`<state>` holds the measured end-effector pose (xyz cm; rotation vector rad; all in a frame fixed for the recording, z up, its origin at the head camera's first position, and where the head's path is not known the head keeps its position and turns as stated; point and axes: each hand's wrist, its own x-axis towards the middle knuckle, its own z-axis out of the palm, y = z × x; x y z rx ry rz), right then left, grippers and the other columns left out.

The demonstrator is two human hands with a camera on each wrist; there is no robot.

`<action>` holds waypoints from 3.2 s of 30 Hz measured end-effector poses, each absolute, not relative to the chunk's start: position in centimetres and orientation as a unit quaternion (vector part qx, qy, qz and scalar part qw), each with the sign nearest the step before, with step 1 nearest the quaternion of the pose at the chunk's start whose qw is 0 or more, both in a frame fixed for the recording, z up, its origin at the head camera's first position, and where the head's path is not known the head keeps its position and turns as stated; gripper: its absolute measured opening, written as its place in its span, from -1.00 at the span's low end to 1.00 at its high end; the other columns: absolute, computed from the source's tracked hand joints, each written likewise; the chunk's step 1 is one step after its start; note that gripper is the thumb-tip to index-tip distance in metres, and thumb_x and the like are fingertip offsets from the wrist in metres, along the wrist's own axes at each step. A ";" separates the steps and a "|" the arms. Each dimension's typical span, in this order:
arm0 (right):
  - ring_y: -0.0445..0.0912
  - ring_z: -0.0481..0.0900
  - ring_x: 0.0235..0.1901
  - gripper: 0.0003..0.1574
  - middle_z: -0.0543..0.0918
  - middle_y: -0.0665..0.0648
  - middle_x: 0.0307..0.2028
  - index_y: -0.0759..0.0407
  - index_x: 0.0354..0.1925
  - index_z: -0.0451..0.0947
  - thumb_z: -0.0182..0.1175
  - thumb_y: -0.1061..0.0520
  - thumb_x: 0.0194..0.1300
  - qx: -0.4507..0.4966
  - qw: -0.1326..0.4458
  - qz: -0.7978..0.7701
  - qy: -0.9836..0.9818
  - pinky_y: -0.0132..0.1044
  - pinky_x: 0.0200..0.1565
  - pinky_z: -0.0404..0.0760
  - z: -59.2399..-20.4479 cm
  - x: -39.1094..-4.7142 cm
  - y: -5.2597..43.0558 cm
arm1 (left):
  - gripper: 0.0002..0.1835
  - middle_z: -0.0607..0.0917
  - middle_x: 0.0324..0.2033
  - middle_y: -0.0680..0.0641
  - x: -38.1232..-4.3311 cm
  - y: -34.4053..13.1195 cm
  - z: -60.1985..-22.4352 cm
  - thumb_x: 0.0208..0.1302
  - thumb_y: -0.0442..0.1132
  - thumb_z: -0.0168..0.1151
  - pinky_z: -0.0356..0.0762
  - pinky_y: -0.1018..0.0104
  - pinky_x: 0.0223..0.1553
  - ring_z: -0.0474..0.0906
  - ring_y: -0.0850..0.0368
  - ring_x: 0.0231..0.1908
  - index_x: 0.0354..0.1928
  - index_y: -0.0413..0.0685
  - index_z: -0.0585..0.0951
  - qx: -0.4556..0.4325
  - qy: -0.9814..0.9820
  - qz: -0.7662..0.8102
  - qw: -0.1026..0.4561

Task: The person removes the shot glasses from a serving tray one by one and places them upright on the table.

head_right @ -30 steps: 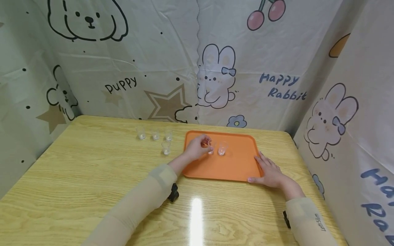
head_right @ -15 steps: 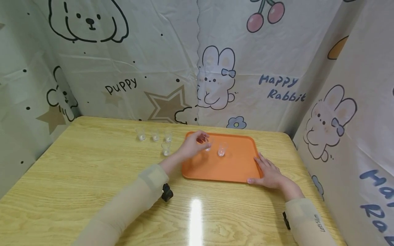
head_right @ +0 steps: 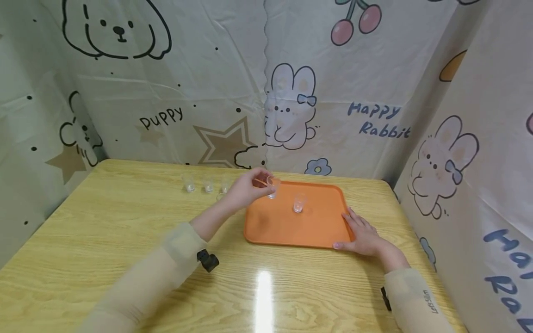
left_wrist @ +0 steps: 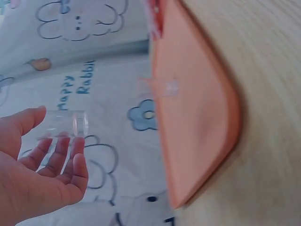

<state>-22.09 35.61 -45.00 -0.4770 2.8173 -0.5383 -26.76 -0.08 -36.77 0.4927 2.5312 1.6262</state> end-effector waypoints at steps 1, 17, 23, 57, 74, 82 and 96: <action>0.45 -0.13 0.32 0.27 -0.18 0.42 0.43 0.39 0.42 -0.07 0.32 -0.25 0.08 -0.163 0.117 -0.184 0.962 0.47 0.14 -0.05 -45.0 -22.1 35.6 | -0.65 0.58 -0.17 0.03 -26.6 -0.4 -36.3 0.17 -0.08 0.33 0.57 0.33 -0.22 0.55 0.11 -0.14 -0.03 0.03 0.54 0.162 0.829 0.533 0.046; 0.45 -0.13 0.32 0.27 -0.18 0.42 0.43 0.39 0.42 -0.07 0.32 -0.26 0.07 -0.163 0.117 -0.179 0.963 0.48 0.14 -0.05 -45.0 -22.1 35.5 | -0.60 0.60 -0.16 0.04 -24.5 -6.7 -31.7 0.17 -0.07 0.33 0.57 0.27 -0.21 0.54 0.14 -0.11 0.04 0.04 0.54 0.205 0.852 0.482 0.018; 0.45 -0.13 0.32 0.27 -0.18 0.42 0.43 0.39 0.42 -0.07 0.33 -0.24 0.07 -0.163 0.117 -0.182 0.963 0.47 0.15 -0.05 -45.0 -22.0 35.5 | -0.61 0.59 -0.16 0.07 -23.8 -8.9 -32.2 0.18 -0.06 0.33 0.56 0.27 -0.17 0.55 0.17 -0.11 0.03 0.06 0.53 0.222 0.863 0.454 0.005; 0.47 -0.14 0.31 0.27 -0.18 0.42 0.43 0.40 0.41 -0.06 0.32 -0.26 0.07 -0.165 0.108 -0.199 0.960 0.48 0.13 -0.08 -45.0 -21.9 35.5 | -0.56 0.61 -0.06 -0.14 -26.2 -16.4 -42.4 0.22 -0.19 0.29 0.54 0.12 -0.14 0.58 -0.04 -0.09 0.10 -0.18 0.48 0.123 0.878 0.461 -0.027; 0.45 -0.15 0.33 0.27 -0.19 0.41 0.43 0.39 0.42 -0.09 0.32 -0.25 0.08 -0.159 0.121 -0.190 0.961 0.45 0.17 -0.07 -44.8 -22.0 35.6 | -0.59 0.58 -0.10 -0.19 -27.6 -16.9 -44.0 0.24 -0.24 0.26 0.55 0.15 -0.07 0.54 -0.07 -0.07 0.08 -0.25 0.47 0.100 0.882 0.459 0.028; 0.45 -0.15 0.32 0.28 -0.18 0.41 0.43 0.38 0.42 -0.09 0.32 -0.25 0.08 -0.159 0.121 -0.192 0.961 0.45 0.16 -0.08 -44.8 -22.1 35.6 | -0.62 0.57 -0.10 -0.21 -27.6 -16.9 -44.1 0.24 -0.28 0.25 0.54 0.15 -0.04 0.53 -0.08 -0.05 0.06 -0.27 0.46 0.099 0.879 0.464 0.049; 0.46 -0.16 0.33 0.28 -0.20 0.41 0.44 0.37 0.43 -0.10 0.31 -0.27 0.09 -0.158 0.124 -0.190 0.961 0.45 0.17 -0.08 -44.8 -22.1 35.6 | -0.45 0.52 0.09 -0.22 -27.3 -17.0 -41.6 0.24 -0.19 0.27 0.41 -0.02 0.10 0.43 -0.13 0.09 0.23 -0.20 0.36 0.114 0.891 0.437 0.044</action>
